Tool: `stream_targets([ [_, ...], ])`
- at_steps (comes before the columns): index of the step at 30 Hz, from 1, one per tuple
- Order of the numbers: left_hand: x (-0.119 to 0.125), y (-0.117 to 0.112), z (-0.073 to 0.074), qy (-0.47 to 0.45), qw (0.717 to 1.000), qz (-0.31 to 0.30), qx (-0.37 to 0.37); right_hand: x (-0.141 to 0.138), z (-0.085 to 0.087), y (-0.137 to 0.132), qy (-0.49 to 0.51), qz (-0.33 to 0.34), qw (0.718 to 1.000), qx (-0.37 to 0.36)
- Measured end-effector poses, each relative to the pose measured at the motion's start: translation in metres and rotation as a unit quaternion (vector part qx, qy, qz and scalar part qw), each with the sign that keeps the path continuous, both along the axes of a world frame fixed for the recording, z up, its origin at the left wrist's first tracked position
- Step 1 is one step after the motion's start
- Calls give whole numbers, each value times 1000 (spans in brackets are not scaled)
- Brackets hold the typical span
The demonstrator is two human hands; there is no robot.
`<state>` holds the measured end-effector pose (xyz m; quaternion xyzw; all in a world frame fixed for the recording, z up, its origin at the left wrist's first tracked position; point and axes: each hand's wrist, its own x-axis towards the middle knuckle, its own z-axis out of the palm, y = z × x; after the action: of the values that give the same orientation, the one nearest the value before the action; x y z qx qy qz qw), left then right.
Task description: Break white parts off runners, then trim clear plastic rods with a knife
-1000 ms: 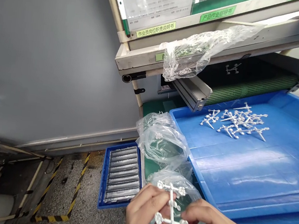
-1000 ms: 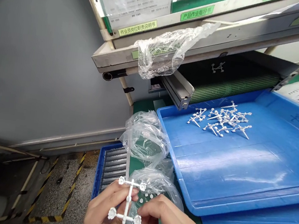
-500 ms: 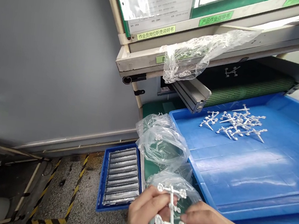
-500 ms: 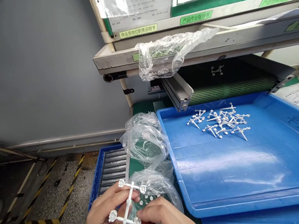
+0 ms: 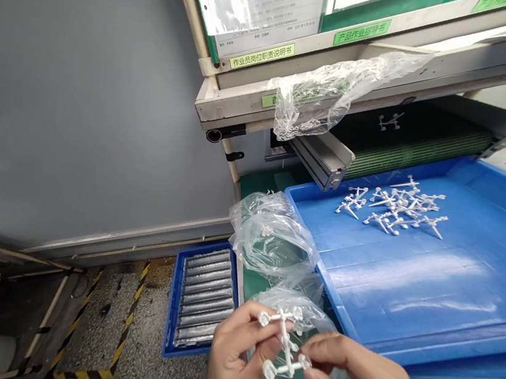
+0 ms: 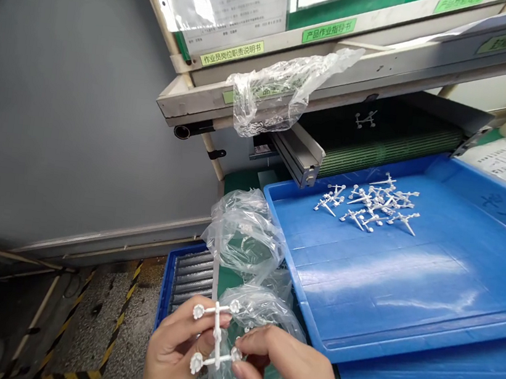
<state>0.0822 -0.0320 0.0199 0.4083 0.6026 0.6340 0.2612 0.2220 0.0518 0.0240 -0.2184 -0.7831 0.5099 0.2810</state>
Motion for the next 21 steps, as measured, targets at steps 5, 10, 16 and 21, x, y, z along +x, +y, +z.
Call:
stream_targets([
  [5,-16,0,14,156,984,-56,-70,2,2,8,-45,30,970,237],
  [10,-16,2,19,244,961,-76,-109,1,9,10,-94,47,933,343],
  [16,-15,-4,20,241,964,-44,-98,-3,-2,16,-116,32,975,184],
  [21,-18,-6,15,128,987,8,-101,-9,-15,19,0,75,917,-393],
])
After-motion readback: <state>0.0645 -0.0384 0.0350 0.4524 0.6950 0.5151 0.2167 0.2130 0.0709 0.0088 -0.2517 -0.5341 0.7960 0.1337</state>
